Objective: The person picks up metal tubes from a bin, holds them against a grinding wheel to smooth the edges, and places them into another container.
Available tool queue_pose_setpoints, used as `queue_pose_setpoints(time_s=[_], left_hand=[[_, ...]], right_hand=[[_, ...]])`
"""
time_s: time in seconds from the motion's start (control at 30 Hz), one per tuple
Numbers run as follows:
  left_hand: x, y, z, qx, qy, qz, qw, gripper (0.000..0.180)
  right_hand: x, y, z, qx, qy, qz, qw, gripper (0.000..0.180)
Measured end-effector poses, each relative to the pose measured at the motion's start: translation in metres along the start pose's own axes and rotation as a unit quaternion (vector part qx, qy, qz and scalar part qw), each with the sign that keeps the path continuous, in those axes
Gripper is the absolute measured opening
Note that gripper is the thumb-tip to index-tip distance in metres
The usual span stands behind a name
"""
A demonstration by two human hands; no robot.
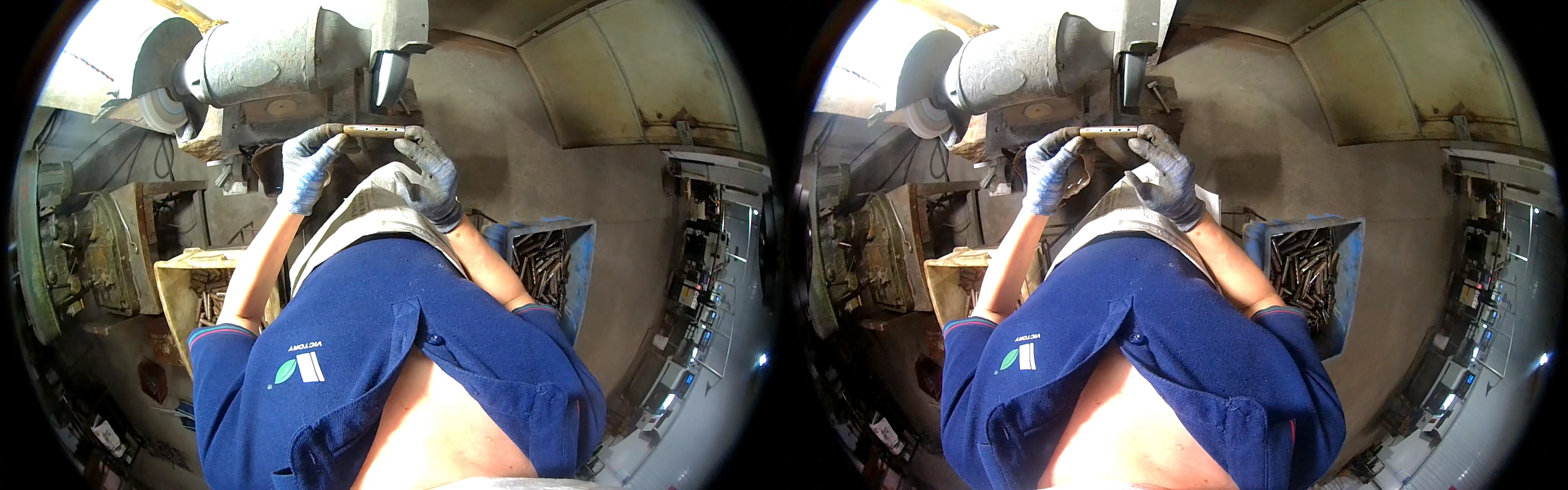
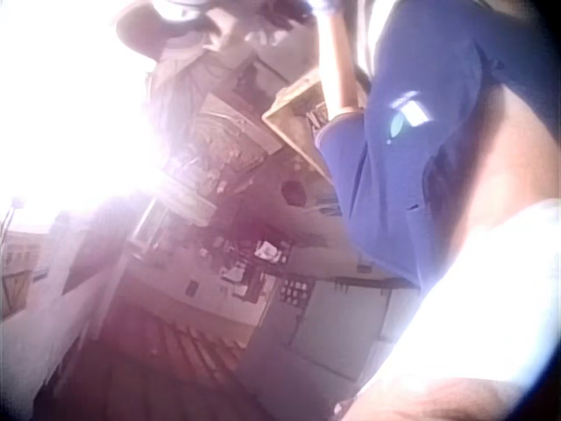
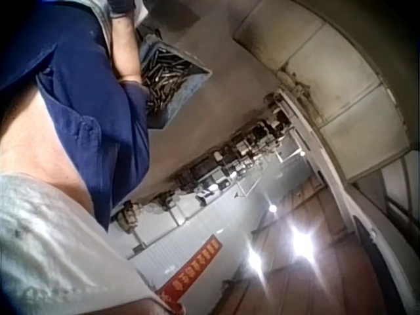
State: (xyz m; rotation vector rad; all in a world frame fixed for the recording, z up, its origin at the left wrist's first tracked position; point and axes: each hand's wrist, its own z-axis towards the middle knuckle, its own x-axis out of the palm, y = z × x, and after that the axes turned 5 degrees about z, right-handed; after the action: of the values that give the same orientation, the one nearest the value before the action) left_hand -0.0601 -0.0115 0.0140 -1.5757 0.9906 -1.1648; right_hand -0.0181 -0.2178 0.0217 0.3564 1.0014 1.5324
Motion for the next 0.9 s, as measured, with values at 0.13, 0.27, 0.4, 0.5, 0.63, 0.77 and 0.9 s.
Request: queue_pose_setpoints(time_s=[0.13, 0.27, 0.4, 0.5, 0.63, 0.77, 0.9], left_hand=[[0.001, 0.003, 0.003, -0.055, -0.001, -0.104, 0.993, 0.018], [0.006, 0.002, 0.011, -0.09, 0.001, -0.09, 0.992, 0.016], [0.01, 0.0, 0.012, -0.007, 0.013, 0.007, 1.0, 0.011], [0.011, 0.0, 0.012, 0.027, 0.016, 0.047, 0.998, 0.013], [0.011, 0.01, 0.016, 0.029, 0.004, 0.046, 0.998, 0.013], [0.006, 0.034, 0.034, -0.014, -0.016, 0.029, 0.999, 0.011], [0.022, 0.051, 0.055, -0.062, -0.026, -0.057, 0.996, 0.01]], right_hand=[[-0.003, 0.006, -0.004, -0.011, 0.011, -0.032, 0.999, 0.035], [-0.007, 0.004, -0.002, -0.109, 0.05, -0.093, 0.988, 0.045], [-0.008, -0.005, -0.007, -0.04, 0.015, -0.053, 0.998, 0.037], [-0.006, -0.012, -0.009, 0.004, -0.015, -0.012, 1.0, 0.033], [-0.001, -0.009, -0.005, 0.06, -0.042, 0.027, 0.997, 0.031], [0.005, -0.028, -0.005, 0.062, -0.046, -0.009, 0.997, 0.027], [0.012, -0.067, -0.006, 0.132, -0.061, 0.02, 0.989, 0.02]])
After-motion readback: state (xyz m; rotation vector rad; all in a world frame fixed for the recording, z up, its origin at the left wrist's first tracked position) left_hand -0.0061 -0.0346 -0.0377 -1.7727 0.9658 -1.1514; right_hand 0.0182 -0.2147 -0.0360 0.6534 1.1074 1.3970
